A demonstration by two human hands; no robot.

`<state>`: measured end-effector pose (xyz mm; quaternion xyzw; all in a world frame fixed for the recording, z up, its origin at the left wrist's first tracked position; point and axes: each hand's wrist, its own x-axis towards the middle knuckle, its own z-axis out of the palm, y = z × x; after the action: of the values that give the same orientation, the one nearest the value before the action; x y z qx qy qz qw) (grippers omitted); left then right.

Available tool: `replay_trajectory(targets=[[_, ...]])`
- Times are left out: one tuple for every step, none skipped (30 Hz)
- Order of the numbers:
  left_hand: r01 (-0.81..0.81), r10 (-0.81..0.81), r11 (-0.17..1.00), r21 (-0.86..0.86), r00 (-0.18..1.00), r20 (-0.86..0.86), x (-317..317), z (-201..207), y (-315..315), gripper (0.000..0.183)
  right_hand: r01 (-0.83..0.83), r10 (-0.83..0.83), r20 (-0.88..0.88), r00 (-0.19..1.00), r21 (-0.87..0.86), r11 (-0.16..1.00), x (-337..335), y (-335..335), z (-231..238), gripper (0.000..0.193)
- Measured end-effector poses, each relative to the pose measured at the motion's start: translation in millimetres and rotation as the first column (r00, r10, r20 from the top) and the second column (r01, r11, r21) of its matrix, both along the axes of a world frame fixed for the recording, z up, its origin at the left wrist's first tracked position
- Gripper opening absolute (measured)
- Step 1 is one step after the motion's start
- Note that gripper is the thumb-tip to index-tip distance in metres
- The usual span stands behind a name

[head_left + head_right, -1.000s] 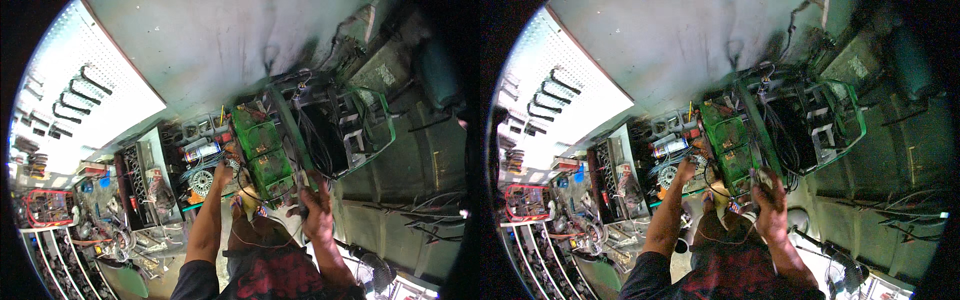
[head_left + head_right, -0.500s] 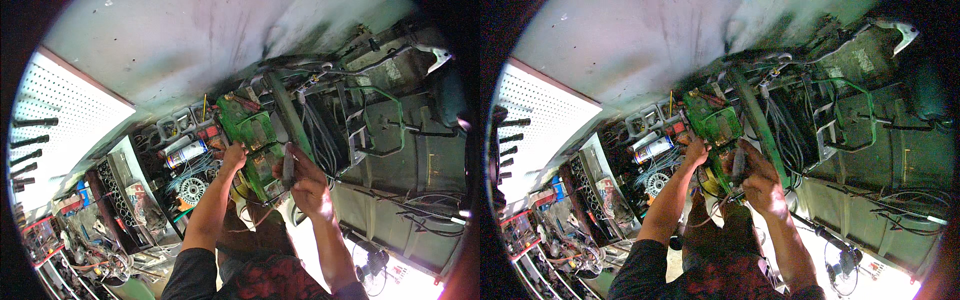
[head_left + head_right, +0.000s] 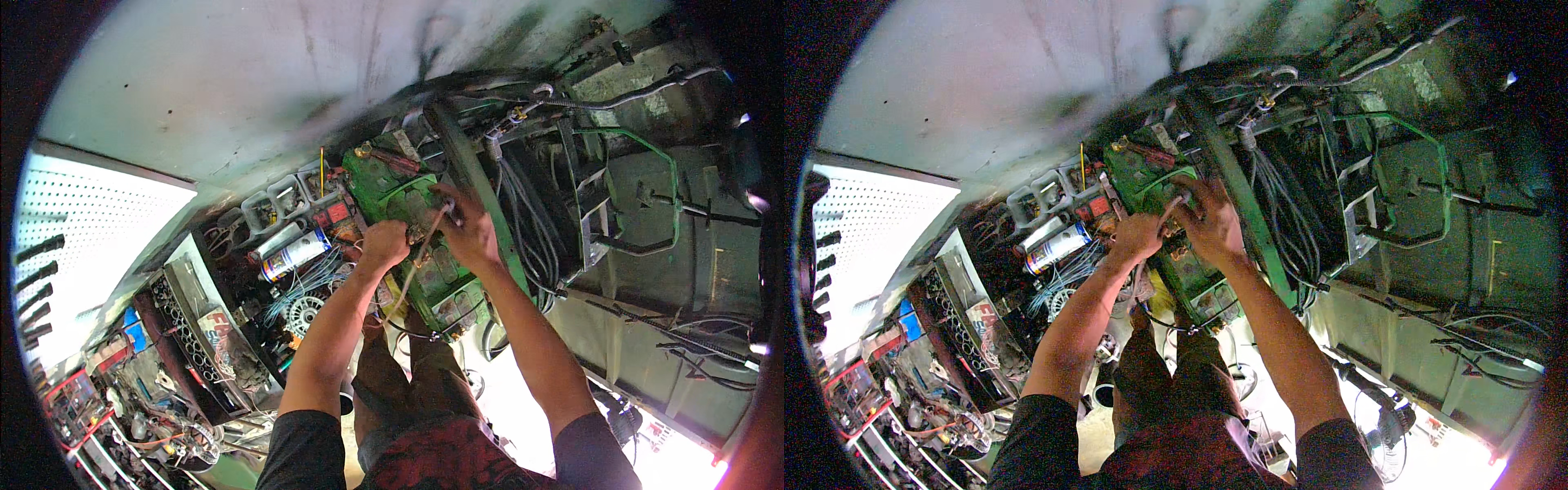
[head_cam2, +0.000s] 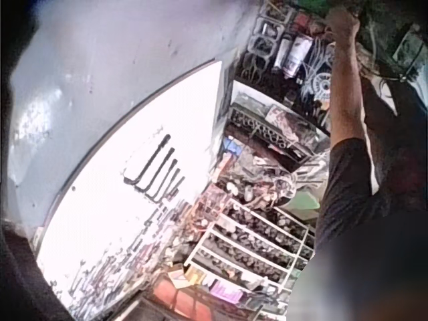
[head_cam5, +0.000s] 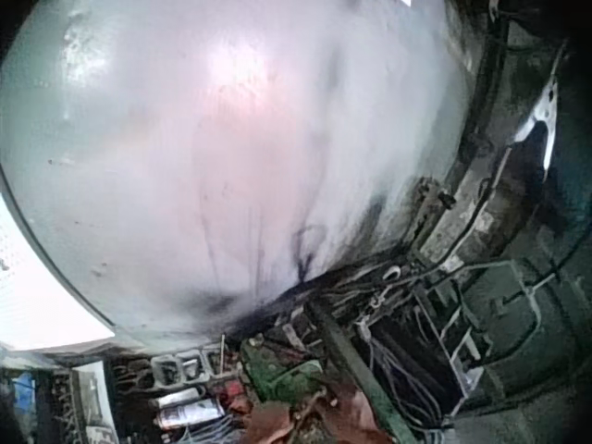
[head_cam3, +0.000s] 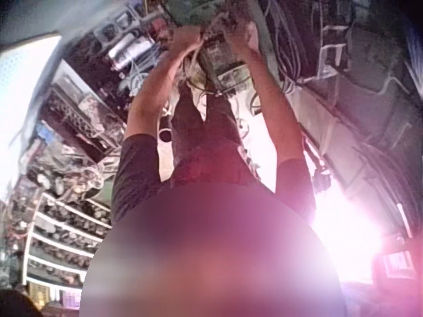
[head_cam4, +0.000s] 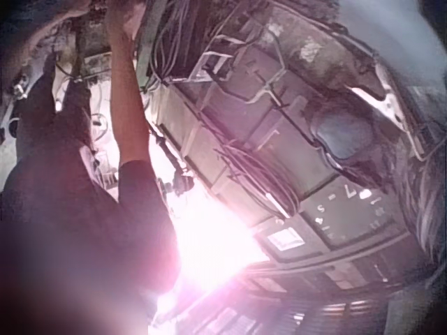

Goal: The person works on a green battery pack, using a test light to check connections and a grinding wheel to clean wire ends. The person then returns to the battery pack to continue testing.

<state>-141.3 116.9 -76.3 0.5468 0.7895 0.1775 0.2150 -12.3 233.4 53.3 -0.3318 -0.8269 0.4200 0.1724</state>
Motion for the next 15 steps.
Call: replay_trajectory(targets=[[0.037, -0.039, 0.998, -0.052, 0.998, -0.054, 0.0, 0.4, 4.2, 0.020, -0.058, 0.058, 0.000, 0.998, 0.155, 0.986, -11.0, 7.7, -3.9, 0.043], [0.076, -0.080, 0.995, -0.064, 0.995, -0.067, -0.6, 0.2, 7.3, 0.019, 0.012, -0.013, 0.009, 1.000, 0.161, 0.987, -25.0, 14.3, -9.9, 0.042], [0.115, -0.123, 0.987, -0.110, 0.990, -0.070, 1.1, 0.1, 9.3, 0.019, 0.054, -0.048, -0.035, 0.998, 0.191, 0.980, -38.4, 18.2, -17.3, 0.042], [0.156, -0.168, 0.974, -0.166, 0.984, -0.060, 2.6, -0.1, 12.0, 0.019, 0.109, -0.100, -0.058, 0.993, 0.197, 0.974, -50.1, 22.8, -24.4, 0.041], [0.176, -0.186, 0.951, -0.254, 0.982, -0.016, 3.9, -0.5, 14.9, 0.019, 0.109, -0.113, -0.101, 0.988, -0.043, 0.993, -59.3, 27.6, -31.2, 0.041], [0.193, -0.196, 0.939, -0.284, 0.980, 0.018, 4.9, -1.0, 17.9, 0.019, 0.080, -0.093, -0.120, 0.988, -0.109, 0.991, -68.6, 31.5, -38.2, 0.040], [0.210, -0.204, 0.927, -0.312, 0.977, 0.052, 5.9, -1.6, 21.1, 0.019, 0.065, -0.087, -0.119, 0.989, -0.181, 0.981, -78.2, 34.8, -45.2, 0.040], [0.229, -0.214, 0.912, -0.340, 0.973, 0.082, 5.5, -3.1, 25.6, 0.019, 0.071, -0.097, -0.094, 0.991, -0.252, 0.965, -88.7, 38.7, -52.1, 0.040], [0.268, -0.252, 0.881, -0.391, 0.963, 0.094, 4.0, -5.4, 30.8, 0.023, 0.072, -0.095, -0.091, 0.991, -0.229, 0.971, -101.2, 39.6, -60.0, 0.041], [0.254, -0.230, 0.887, -0.385, 0.967, 0.110, 2.8, -8.6, 35.7, 0.025, 0.043, -0.064, -0.089, 0.994, -0.215, 0.976, -110.7, 42.0, -65.9, 0.040], [0.246, -0.214, 0.889, -0.386, 0.969, 0.125, 2.1, -12.8, 39.7, 0.027, 0.038, -0.049, -0.049, 0.998, -0.201, 0.979, -118.5, 43.9, -71.1, 0.040], [0.246, -0.203, 0.885, -0.396, 0.968, 0.148, 1.5, -17.7, 41.5, 0.029, 0.068, -0.059, 0.056, 0.997, -0.186, 0.980, -124.4, 44.5, -75.5, 0.040], [0.246, -0.174, 0.883, -0.399, 0.962, 0.208, 1.2, -23.7, 41.2, 0.035, 0.057, -0.058, 0.001, 0.998, -0.191, 0.980, -128.4, 44.7, -79.5, 0.040], [0.193, -0.123, 0.913, -0.360, 0.970, 0.208, 3.5, -29.5, 40.5, 0.035, 0.079, -0.079, 0.008, 0.997, -0.193, 0.978, -131.3, 45.9, -82.9, 0.041], [0.149, -0.079, 0.928, -0.341, 0.974, 0.212, 6.6, -35.8, 39.9, 0.035, 0.099, -0.101, -0.001, 0.995, -0.183, 0.978, -134.2, 46.7, -87.0, 0.042]])
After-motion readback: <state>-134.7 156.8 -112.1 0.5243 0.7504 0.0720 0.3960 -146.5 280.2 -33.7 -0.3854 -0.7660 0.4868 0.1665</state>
